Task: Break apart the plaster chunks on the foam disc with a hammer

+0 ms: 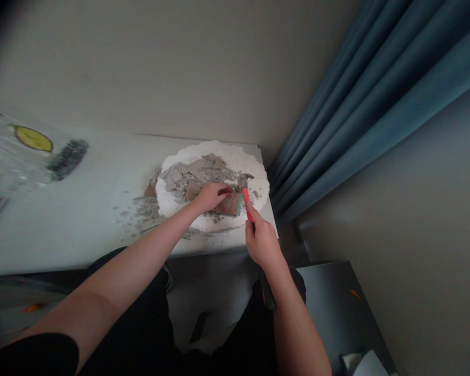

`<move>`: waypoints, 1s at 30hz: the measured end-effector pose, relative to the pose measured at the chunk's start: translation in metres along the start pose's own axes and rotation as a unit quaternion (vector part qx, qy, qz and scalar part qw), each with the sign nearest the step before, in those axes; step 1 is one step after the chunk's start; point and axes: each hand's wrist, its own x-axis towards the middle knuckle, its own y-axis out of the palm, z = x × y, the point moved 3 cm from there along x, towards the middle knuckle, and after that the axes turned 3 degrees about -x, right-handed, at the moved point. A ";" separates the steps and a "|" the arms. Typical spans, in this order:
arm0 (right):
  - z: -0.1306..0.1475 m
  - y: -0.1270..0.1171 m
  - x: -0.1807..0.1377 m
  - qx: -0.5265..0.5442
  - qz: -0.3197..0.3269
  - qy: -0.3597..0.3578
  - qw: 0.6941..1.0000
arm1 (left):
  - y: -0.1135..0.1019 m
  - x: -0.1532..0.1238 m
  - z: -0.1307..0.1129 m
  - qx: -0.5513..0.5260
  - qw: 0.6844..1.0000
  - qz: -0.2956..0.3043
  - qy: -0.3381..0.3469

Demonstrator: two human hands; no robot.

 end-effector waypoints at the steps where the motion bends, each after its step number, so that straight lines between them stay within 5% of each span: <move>1: 0.001 0.000 -0.001 0.003 0.002 -0.001 1.000 | 0.000 0.000 0.000 0.004 1.000 -0.001 -0.003; 30: 0.018 0.000 0.004 -0.004 0.011 -0.017 1.000 | 0.009 0.000 0.007 -0.088 0.996 -0.017 -0.019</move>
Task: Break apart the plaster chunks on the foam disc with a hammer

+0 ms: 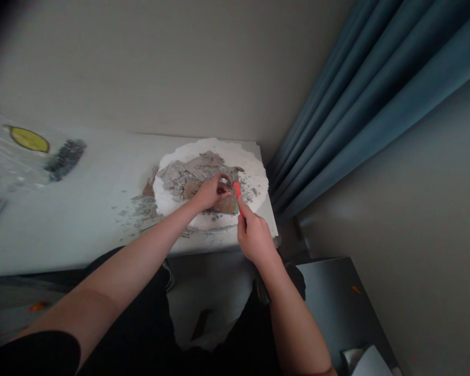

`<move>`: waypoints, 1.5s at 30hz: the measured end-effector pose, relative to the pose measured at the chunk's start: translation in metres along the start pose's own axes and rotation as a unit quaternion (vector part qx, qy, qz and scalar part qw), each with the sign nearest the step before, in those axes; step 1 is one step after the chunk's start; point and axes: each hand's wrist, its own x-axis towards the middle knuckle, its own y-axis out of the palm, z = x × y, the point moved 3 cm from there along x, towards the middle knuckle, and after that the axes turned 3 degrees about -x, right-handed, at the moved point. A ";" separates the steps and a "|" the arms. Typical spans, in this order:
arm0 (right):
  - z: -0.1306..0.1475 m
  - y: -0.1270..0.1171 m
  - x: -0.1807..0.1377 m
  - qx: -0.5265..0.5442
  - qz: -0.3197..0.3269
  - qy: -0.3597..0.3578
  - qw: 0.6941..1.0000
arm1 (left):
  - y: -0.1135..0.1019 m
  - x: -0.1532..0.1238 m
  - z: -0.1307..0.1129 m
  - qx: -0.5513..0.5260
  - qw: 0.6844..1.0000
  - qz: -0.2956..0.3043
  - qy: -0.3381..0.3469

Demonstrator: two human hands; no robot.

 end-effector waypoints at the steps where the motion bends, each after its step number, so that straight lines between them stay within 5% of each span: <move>1: 0.000 0.000 0.000 -0.001 -0.005 0.001 1.000 | 0.000 0.000 0.000 0.001 1.000 0.003 0.004; 20: -0.004 0.004 -0.003 0.009 -0.004 0.003 1.000 | -0.004 -0.003 -0.008 -0.003 1.000 -0.003 -0.013; 30: -0.011 0.013 -0.004 -0.024 -0.007 0.019 1.000 | -0.065 -0.005 -0.004 0.116 0.986 -0.108 -0.043; 37: -0.009 0.014 -0.007 -0.025 0.018 0.016 0.999 | -0.075 -0.016 0.006 0.355 0.928 0.011 -0.111; 45: -0.017 0.021 -0.004 -0.007 0.029 0.016 0.999 | -0.073 -0.018 -0.003 0.385 0.920 0.037 -0.061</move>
